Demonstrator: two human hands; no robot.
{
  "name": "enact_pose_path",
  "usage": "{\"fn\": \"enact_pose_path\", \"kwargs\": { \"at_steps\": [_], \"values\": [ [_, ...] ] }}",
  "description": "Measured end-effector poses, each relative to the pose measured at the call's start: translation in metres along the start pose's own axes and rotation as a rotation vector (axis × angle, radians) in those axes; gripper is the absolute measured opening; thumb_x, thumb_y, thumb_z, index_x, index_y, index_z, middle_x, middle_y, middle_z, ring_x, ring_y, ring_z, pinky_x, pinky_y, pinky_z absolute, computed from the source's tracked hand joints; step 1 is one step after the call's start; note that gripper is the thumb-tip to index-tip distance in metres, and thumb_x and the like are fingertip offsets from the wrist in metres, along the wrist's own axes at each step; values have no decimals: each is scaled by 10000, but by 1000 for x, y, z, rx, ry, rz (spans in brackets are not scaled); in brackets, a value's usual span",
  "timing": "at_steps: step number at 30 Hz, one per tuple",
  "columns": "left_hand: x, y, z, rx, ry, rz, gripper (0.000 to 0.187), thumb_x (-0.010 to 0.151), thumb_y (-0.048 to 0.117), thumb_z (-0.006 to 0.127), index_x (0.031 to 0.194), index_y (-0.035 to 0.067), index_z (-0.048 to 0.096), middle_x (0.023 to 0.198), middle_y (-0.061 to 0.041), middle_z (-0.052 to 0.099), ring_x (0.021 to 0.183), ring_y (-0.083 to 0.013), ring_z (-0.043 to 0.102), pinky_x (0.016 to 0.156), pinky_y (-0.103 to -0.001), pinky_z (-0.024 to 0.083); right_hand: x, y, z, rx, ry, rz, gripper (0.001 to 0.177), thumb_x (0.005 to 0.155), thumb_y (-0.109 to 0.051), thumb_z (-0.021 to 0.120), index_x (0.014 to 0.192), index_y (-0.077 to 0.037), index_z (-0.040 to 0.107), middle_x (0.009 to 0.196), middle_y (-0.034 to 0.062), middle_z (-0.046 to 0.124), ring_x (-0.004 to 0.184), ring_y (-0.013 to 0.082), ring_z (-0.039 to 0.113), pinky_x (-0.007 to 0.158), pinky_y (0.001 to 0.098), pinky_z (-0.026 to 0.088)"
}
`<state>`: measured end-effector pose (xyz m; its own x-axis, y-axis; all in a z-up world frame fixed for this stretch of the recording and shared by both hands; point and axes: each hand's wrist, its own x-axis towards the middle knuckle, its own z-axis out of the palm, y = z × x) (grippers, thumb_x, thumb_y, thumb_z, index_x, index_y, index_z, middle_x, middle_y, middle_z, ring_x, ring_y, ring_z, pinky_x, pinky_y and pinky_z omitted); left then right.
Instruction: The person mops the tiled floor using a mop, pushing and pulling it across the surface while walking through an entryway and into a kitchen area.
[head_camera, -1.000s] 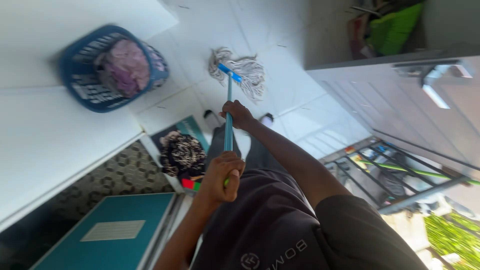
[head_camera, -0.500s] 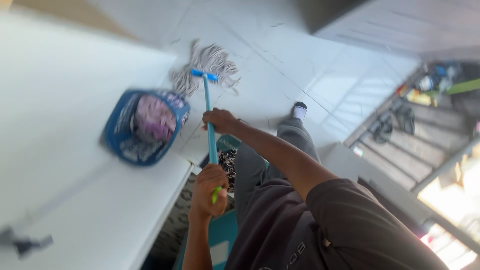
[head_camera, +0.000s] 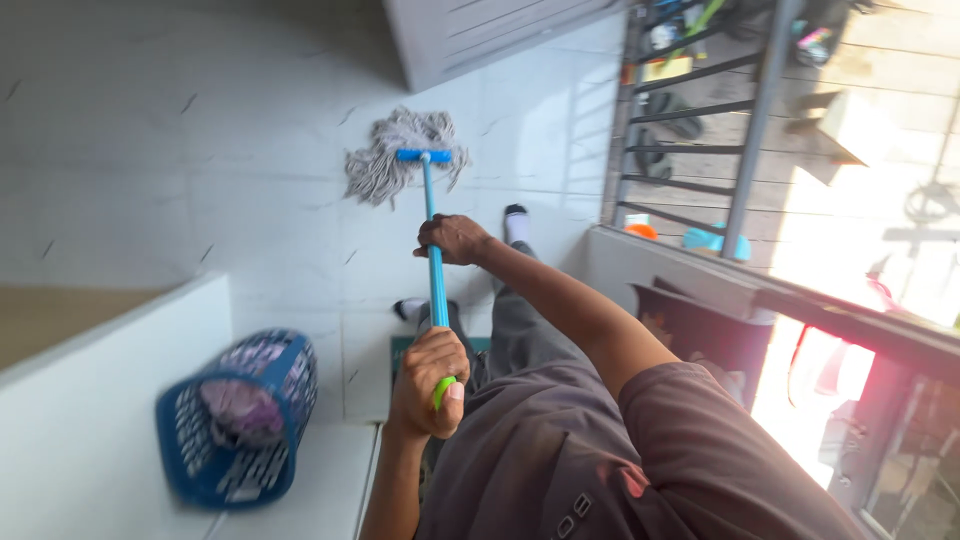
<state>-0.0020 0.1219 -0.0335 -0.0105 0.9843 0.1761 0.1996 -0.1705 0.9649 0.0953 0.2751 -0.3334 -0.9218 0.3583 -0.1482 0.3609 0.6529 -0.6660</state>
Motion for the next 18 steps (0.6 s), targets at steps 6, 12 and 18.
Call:
{"fn": "enact_pose_path", "kwargs": {
  "at_steps": [6,12,18],
  "values": [
    [71,-37,98,-83,-14,16,345,899,293,387,634,74,377,603,-92,402,600,-269,450,691,-399,451,-68,141,-70,-86,-32,193,311,975,-430,645,961,-125,706,1133,69,688,1098,340,627,936,447,530],
    [146,-53,185,-92,-98,88,376,942,286,357,634,80,422,632,-103,446,644,-277,476,735,-425,447,-115,225,-138,-148,-65,280,290,989,-410,646,942,-131,708,1113,43,683,1111,318,622,969,438,513],
    [177,-39,224,-77,-176,143,302,863,271,425,646,63,452,651,-120,473,685,-295,507,767,-425,466,-148,232,-169,-138,64,284,278,964,-403,659,958,-143,759,1135,-1,715,1079,281,631,918,416,533]
  ]
}}
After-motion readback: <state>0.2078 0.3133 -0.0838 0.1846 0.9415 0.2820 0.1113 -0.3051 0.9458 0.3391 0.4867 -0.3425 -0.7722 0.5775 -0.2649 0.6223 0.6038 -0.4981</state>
